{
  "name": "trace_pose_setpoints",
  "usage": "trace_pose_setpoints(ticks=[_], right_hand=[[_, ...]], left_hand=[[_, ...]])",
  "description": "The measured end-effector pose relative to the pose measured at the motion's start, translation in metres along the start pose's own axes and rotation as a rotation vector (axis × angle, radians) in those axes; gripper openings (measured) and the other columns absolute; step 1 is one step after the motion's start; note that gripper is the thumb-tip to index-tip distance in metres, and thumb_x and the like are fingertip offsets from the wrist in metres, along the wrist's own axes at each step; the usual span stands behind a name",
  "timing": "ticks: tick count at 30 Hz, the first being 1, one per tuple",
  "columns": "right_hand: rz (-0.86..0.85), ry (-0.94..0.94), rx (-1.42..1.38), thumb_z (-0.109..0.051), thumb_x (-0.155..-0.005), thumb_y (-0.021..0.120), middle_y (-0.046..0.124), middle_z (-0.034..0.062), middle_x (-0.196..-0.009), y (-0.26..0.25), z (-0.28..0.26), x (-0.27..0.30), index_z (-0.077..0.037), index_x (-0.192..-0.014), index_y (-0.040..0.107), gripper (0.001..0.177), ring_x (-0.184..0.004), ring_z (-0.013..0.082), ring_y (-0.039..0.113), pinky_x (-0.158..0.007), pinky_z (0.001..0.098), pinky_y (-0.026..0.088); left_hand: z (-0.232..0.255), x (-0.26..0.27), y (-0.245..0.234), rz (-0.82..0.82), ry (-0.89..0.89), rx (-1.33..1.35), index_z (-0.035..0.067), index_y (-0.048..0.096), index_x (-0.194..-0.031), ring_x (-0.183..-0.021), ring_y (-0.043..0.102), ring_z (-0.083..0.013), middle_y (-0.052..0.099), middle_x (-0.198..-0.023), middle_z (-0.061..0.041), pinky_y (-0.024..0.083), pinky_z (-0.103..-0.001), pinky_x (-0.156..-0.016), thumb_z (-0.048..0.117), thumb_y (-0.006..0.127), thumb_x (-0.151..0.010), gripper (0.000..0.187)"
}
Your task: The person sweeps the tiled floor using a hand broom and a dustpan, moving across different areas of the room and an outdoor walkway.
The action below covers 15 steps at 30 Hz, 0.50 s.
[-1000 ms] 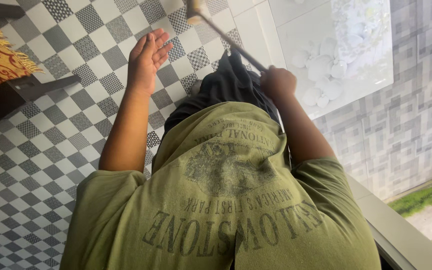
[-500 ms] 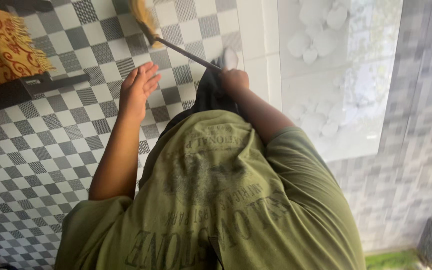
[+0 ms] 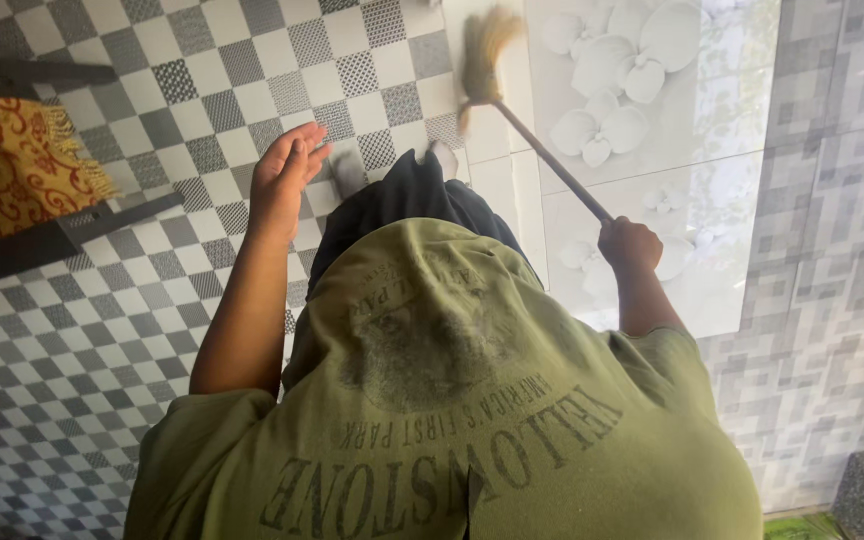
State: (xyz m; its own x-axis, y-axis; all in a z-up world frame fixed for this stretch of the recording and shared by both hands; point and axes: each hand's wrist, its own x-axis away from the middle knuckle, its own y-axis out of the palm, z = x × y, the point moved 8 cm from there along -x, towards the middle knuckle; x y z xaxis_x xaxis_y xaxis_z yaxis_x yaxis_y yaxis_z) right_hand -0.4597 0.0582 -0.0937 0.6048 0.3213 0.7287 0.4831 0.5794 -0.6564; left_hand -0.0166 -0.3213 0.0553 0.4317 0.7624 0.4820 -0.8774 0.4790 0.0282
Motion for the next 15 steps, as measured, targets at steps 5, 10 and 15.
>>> trace_pose_setpoints(ticks=[5, 10, 15], right_hand=[[0.198, -0.128, 0.132, -0.049, -0.105, 0.046, 0.074, 0.0148, -0.081, -0.036, -0.026, 0.016, -0.016, -0.106, 0.068, 0.04, -0.079, 0.0354, 0.072, -0.069, 0.0491, 0.055], [0.266, -0.181, -0.038, -0.044, -0.101, 0.053, 0.073, 0.0155, -0.087, -0.03, -0.109, -0.009, -0.016, -0.11, 0.068, 0.033, -0.084, 0.0374, 0.071, -0.071, 0.0516, 0.055], [0.136, -0.028, -0.223, -0.042, -0.097, 0.054, 0.072, 0.0162, -0.099, -0.015, -0.117, -0.017, -0.015, -0.104, 0.073, 0.034, -0.095, 0.0391, 0.068, -0.081, 0.0506, 0.054]], left_hand=[[0.011, -0.028, 0.011, -0.082, 0.012, 0.033, -0.002, 0.047, -0.144, -0.135, 0.058, -0.0335, 0.053, -0.147, -0.024, 0.041, -0.046, -0.117, 0.041, 0.048, -0.106, 0.057], [0.03, -0.045, 0.022, -0.146, -0.033, 0.066, 0.0, 0.047, -0.144, -0.134, 0.058, -0.032, 0.054, -0.147, -0.022, 0.041, -0.044, -0.115, 0.042, 0.046, -0.105, 0.057], [0.058, -0.059, 0.023, -0.256, 0.094, -0.025, -0.001, 0.046, -0.146, -0.138, 0.055, -0.0326, 0.052, -0.15, -0.023, 0.041, -0.042, -0.115, 0.041, 0.05, -0.106, 0.058]])
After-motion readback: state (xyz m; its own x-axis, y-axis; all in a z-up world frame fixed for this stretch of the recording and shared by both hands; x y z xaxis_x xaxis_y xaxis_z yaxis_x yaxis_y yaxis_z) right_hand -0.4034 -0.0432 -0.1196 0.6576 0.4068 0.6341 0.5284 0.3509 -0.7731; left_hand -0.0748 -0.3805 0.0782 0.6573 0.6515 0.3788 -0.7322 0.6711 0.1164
